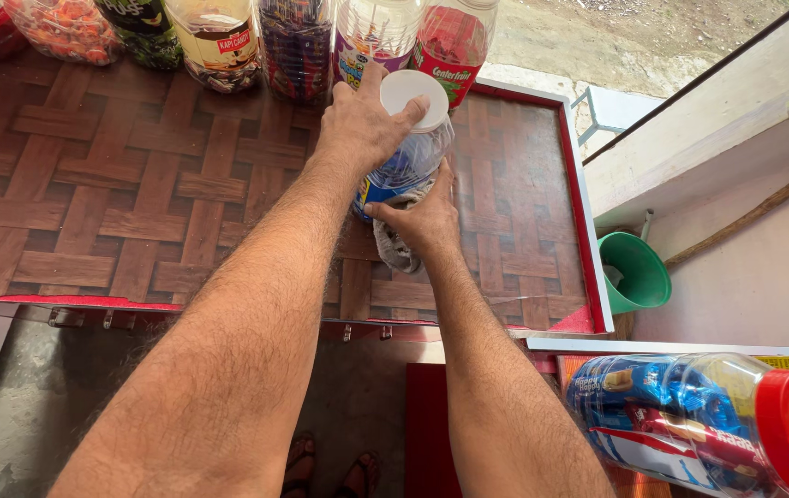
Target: The person wipes various plastic and glass jars with a cloth on a counter and shelf.
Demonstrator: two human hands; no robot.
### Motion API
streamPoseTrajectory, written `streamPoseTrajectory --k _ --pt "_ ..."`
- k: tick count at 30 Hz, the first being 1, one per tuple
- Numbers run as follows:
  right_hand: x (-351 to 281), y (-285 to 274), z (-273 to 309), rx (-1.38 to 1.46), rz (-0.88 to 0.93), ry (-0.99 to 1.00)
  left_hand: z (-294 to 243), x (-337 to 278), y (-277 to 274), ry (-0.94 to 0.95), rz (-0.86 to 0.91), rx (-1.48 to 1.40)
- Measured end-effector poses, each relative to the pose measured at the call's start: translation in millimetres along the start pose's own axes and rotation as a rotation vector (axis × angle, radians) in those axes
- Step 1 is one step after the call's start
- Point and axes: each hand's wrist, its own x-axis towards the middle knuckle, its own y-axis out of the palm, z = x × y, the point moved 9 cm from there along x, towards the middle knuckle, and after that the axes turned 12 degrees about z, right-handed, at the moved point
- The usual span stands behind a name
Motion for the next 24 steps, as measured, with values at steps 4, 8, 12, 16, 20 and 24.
streamPoseTrajectory --k 4,8,12,16,20,24 --pt "-10 -12 -5 0.018 0.047 0.201 -4 3 4 -0.023 0.093 -0.081" --pt "-17 -47 -12 -0.145 -0.134 0.214 -11 9 34 -0.074 0.191 -0.169" --pt "-13 -78 -41 -0.21 -0.261 0.277 -22 10 71 0.006 0.212 -0.32" --pt "-25 -102 -53 -0.032 -0.476 0.204 -17 8 73 -0.014 0.106 -0.278" --pt "-30 -135 -15 0.073 -0.665 -0.105 -67 17 48 0.405 0.039 -0.061" --pt "3 -150 41 -0.201 -0.569 -0.345 -98 24 59 0.45 0.12 0.12"
